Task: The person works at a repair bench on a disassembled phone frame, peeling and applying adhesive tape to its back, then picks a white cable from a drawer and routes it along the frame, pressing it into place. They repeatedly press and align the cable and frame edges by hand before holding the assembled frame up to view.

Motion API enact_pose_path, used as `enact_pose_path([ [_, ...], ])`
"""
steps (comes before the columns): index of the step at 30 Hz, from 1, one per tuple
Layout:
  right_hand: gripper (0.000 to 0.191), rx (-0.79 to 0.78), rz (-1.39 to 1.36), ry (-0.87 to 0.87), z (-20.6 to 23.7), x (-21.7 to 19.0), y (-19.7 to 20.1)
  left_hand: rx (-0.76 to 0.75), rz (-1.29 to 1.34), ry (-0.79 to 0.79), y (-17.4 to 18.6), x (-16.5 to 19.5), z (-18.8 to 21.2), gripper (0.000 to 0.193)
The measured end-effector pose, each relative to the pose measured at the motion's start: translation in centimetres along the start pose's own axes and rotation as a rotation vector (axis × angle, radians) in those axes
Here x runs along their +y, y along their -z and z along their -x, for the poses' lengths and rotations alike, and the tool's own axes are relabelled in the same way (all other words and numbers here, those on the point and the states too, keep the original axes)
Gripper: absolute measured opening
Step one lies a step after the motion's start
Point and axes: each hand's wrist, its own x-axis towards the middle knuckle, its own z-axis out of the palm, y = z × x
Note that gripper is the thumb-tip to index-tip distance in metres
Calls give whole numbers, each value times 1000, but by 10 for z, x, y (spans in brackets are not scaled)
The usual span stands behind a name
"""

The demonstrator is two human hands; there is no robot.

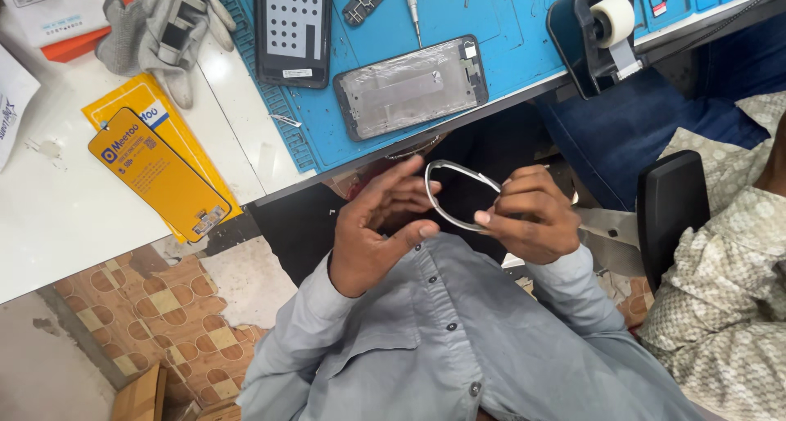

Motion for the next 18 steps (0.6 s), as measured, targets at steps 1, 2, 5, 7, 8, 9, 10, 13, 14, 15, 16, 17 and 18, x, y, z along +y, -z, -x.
enact_pose_path([
  [1,32,-20,3,-9,0,1,-1,-20,10,2,-1,-1,-2,65],
  [2,32,-41,5,-19,0,1,-2,-40,19,5,-1,-1,-2,64],
  [5,31,-92,33,-63,1,-2,-5,-16,77,21,-5,-5,1,56],
  [7,32,-130,43,-94,1,-5,-6,21,54,20,-7,-7,4,50],
  [8,35,-152,41,-110,1,-6,-6,39,41,19,-8,-8,6,48],
  [9,38,-173,39,-127,1,-7,-5,55,49,-10,-9,-9,7,47],
  [10,50,-152,36,-132,0,-7,-5,69,57,-39,-10,-9,7,47],
  [13,80,-85,15,-172,1,-9,-5,87,6,-71,-11,-8,10,52],
  [14,83,-59,6,-200,3,-10,-5,87,-22,-74,-12,-7,11,54],
  [15,86,-35,-3,-229,4,-12,-5,75,-61,-61,-13,-7,11,53],
  [16,80,-14,10,-234,6,-13,-6,63,-99,-48,-14,-6,12,52],
  [17,75,7,23,-238,7,-13,-6,49,-138,-35,-16,-6,13,51],
  [18,70,29,36,-243,9,-14,-6,39,-167,-38,-17,-6,14,51],
])
